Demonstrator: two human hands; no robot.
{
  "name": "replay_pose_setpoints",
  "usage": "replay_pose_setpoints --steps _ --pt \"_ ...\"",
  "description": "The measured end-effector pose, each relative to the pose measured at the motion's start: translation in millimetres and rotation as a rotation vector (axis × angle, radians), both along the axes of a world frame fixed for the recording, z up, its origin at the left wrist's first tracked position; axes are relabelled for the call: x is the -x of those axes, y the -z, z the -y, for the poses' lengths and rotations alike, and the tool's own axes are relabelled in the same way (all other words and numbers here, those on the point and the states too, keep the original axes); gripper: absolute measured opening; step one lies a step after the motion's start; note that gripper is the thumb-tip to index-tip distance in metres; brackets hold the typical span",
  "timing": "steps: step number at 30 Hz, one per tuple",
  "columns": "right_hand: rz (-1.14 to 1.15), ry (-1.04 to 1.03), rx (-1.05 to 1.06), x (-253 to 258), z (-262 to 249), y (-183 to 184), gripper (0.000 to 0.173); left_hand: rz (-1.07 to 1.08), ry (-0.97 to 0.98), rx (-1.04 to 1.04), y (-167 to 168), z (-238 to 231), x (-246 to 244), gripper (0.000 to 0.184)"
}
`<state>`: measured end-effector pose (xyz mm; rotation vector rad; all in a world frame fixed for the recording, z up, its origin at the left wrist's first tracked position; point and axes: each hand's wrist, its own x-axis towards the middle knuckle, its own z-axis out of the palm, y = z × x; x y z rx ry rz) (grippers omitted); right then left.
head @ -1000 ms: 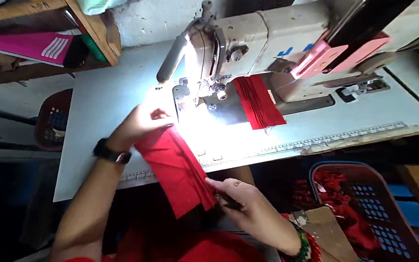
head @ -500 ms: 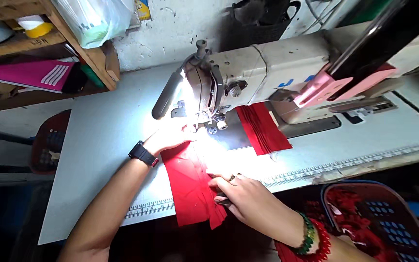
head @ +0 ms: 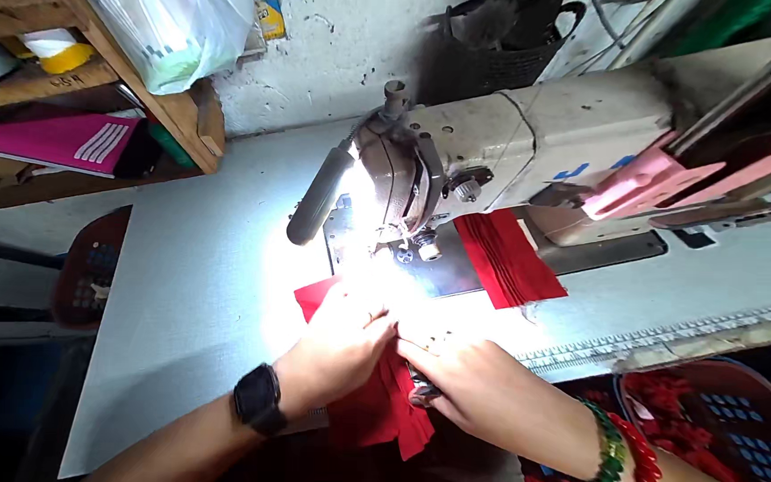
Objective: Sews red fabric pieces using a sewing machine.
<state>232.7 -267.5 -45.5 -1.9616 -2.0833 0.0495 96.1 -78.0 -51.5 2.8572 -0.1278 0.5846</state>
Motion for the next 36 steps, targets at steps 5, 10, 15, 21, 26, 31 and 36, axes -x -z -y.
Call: replay_pose_setpoints --steps 5,10,15,21,26,31,36 --pt "-0.012 0.016 0.039 1 1 1 0.063 -0.124 -0.084 -0.031 17 -10 15 0.042" --pt "-0.023 0.019 0.046 0 0 1 0.064 -0.193 -0.231 -0.024 15 -11 13 0.052" --pt "-0.045 0.017 0.041 1 1 1 0.066 -0.168 -0.223 0.027 11 -21 8 0.047" --pt "-0.054 0.019 0.034 2 2 1 0.065 -0.266 -0.403 0.247 -9 -34 -20 0.058" --pt "-0.053 0.029 0.028 2 2 2 0.064 -0.324 -0.327 0.371 -9 -52 -32 0.035" --pt "-0.083 0.026 0.012 1 4 6 0.065 -0.286 -0.207 0.604 -17 -64 -28 0.025" --pt "-0.095 0.032 0.000 1 3 7 0.065 -0.237 -0.296 0.409 -19 -64 -23 0.026"
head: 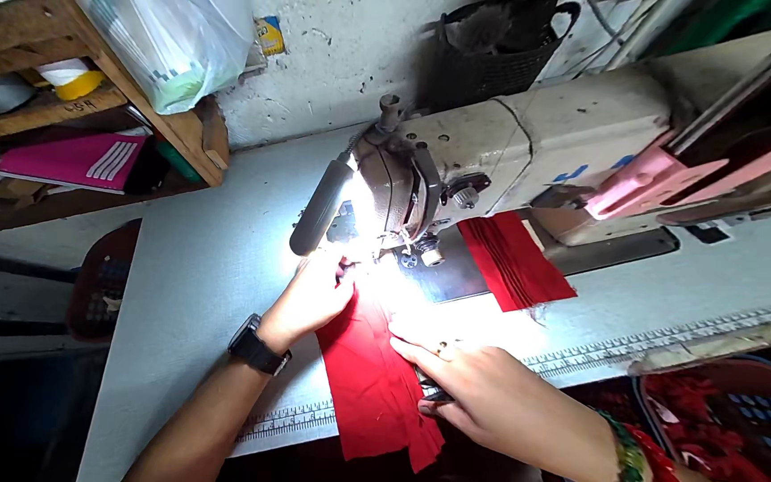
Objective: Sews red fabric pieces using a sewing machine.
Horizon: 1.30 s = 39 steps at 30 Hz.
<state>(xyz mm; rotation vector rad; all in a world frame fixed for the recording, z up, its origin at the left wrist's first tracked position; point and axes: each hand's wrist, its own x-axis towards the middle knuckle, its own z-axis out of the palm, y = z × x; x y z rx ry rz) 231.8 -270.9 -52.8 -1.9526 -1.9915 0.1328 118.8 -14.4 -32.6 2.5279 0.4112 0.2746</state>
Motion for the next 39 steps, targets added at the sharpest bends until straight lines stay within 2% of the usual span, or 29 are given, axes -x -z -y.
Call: replay_pose_setpoints --steps 2,6,9,13,19,25,28,30,31,35,39 --pt "-0.022 -0.002 0.012 -1 1 0 0.065 -0.053 -0.007 -0.118 -7 10 10 0.026" --pt "-0.030 -0.008 0.032 -1 1 0 0.066 -0.264 0.031 -0.101 -22 46 31 0.042" --pt "-0.027 -0.005 0.006 -1 2 0 0.064 -0.199 -0.027 -0.220 -5 69 37 0.047" --pt "-0.008 0.010 0.015 0 2 -1 0.070 -0.144 -0.086 -0.251 12 80 37 0.035" --pt "0.005 0.011 0.031 1 2 -3 0.071 -0.105 -0.114 -0.042 11 75 42 0.030" --pt "0.026 -0.038 0.053 2 1 -3 0.063 -0.108 -0.089 -0.127 13 73 44 0.025" --pt "0.044 -0.043 0.065 2 1 -7 0.056 0.066 -0.025 -0.378 15 84 45 0.021" --pt "0.066 -0.045 0.026 3 1 -5 0.048 0.104 0.086 -0.498 20 89 46 0.029" --pt "0.062 -0.041 0.031 3 1 -5 0.052 0.093 0.123 -0.501 24 87 46 0.032" --pt "0.058 -0.030 0.051 3 1 -5 0.061 -0.006 0.187 -0.444 25 62 44 0.049" --pt "0.050 -0.028 0.040 3 1 -4 0.063 -0.021 0.196 -0.389 28 38 39 0.051"
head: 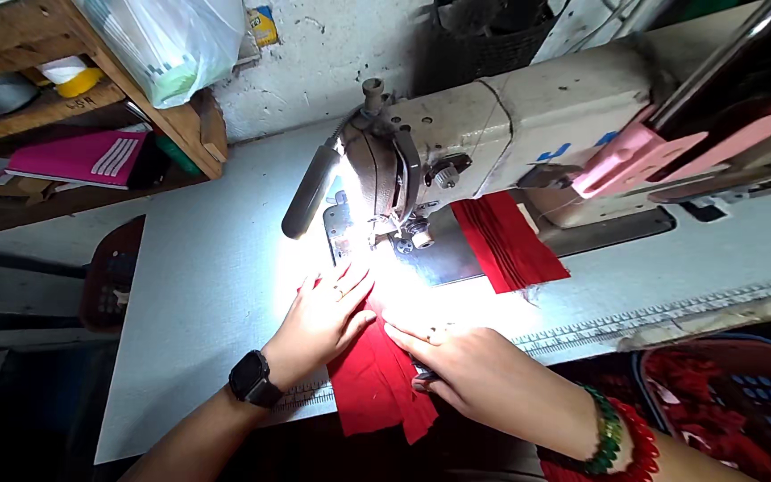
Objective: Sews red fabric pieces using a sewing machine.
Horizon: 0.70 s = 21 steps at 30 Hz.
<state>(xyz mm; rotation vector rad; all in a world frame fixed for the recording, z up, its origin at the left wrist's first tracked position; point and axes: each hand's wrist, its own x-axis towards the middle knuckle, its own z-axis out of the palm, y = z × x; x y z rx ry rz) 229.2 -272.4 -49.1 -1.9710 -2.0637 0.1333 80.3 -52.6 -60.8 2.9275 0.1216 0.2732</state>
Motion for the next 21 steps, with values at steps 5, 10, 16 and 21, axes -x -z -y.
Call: replay_pose_setpoints --steps 5,10,16,21 --pt "0.002 0.004 -0.003 1 0 -1 0.057 0.174 0.041 -0.070 -4 13 1 0.034" --pt "0.034 0.007 -0.020 3 1 0 0.053 0.084 0.107 -0.075 -1 30 6 0.046" --pt "0.056 0.005 -0.005 4 0 0 0.058 -0.039 -0.120 -0.055 1 26 10 0.069" --pt "0.077 0.072 -0.038 17 7 2 0.046 0.091 0.118 -0.053 -6 22 3 0.042"
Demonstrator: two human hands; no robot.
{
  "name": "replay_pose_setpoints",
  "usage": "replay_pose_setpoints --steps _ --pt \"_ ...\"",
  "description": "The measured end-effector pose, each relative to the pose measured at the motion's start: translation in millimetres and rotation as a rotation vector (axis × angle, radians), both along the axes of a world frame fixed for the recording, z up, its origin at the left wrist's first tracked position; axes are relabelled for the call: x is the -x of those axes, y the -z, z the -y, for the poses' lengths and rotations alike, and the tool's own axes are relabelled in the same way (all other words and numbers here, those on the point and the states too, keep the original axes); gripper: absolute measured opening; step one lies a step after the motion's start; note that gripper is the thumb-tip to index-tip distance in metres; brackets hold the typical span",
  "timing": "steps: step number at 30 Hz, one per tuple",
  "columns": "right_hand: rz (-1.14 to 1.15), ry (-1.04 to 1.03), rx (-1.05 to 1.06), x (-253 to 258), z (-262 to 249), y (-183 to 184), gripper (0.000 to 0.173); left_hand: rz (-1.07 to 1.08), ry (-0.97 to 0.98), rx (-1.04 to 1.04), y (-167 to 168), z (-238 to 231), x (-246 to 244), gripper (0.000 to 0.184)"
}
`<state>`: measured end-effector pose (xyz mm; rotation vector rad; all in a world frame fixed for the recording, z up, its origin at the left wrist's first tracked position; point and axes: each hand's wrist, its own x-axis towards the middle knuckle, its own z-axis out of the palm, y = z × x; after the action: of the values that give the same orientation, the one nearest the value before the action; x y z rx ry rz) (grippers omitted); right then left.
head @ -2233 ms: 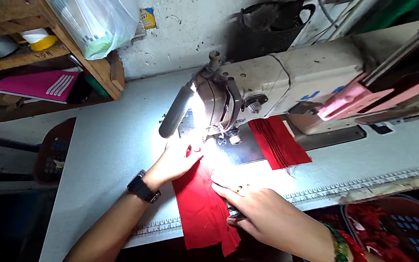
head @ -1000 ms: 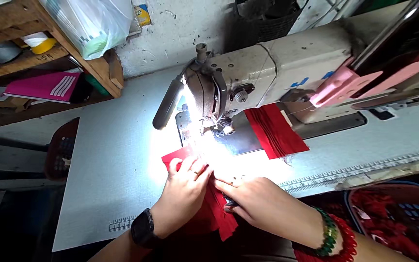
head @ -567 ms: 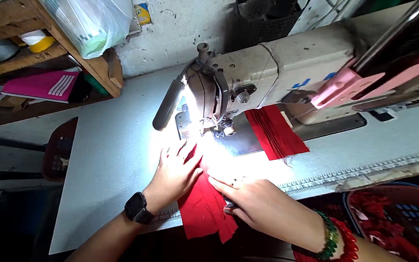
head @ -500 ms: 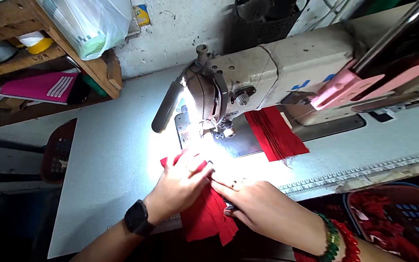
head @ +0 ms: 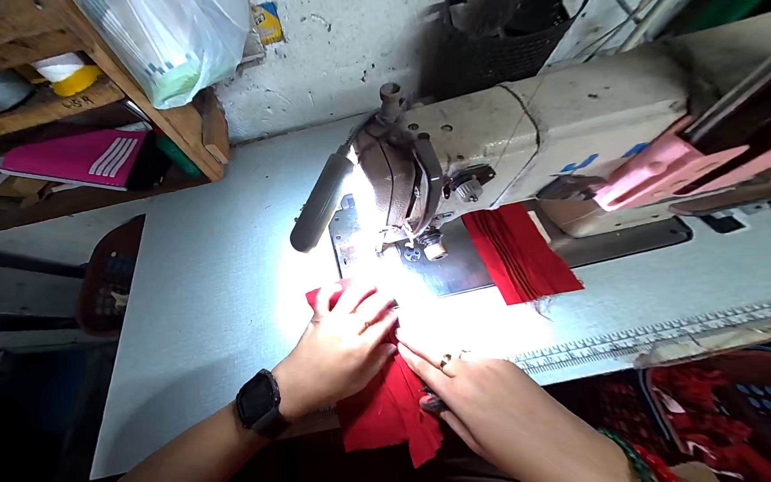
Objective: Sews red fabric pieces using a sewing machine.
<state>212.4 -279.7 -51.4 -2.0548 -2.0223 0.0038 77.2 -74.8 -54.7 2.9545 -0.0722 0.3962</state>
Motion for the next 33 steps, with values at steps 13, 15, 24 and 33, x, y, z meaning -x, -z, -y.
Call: replay_pose_setpoints --steps 13,15,24,33 --pt "0.023 0.016 0.026 4 0 -3 0.050 -0.194 -0.222 0.020 5 5 2 0.075" --pt "0.040 0.031 0.027 5 0 -3 0.049 -0.214 -0.214 0.042 3 1 -1 0.079" --pt "0.112 0.095 0.025 9 -9 -5 0.050 -0.267 -0.147 0.020 0 -23 -21 0.082" --pt "0.139 0.082 -0.011 0 -17 -7 0.048 -0.268 -0.201 -0.001 -1 -26 -26 0.082"
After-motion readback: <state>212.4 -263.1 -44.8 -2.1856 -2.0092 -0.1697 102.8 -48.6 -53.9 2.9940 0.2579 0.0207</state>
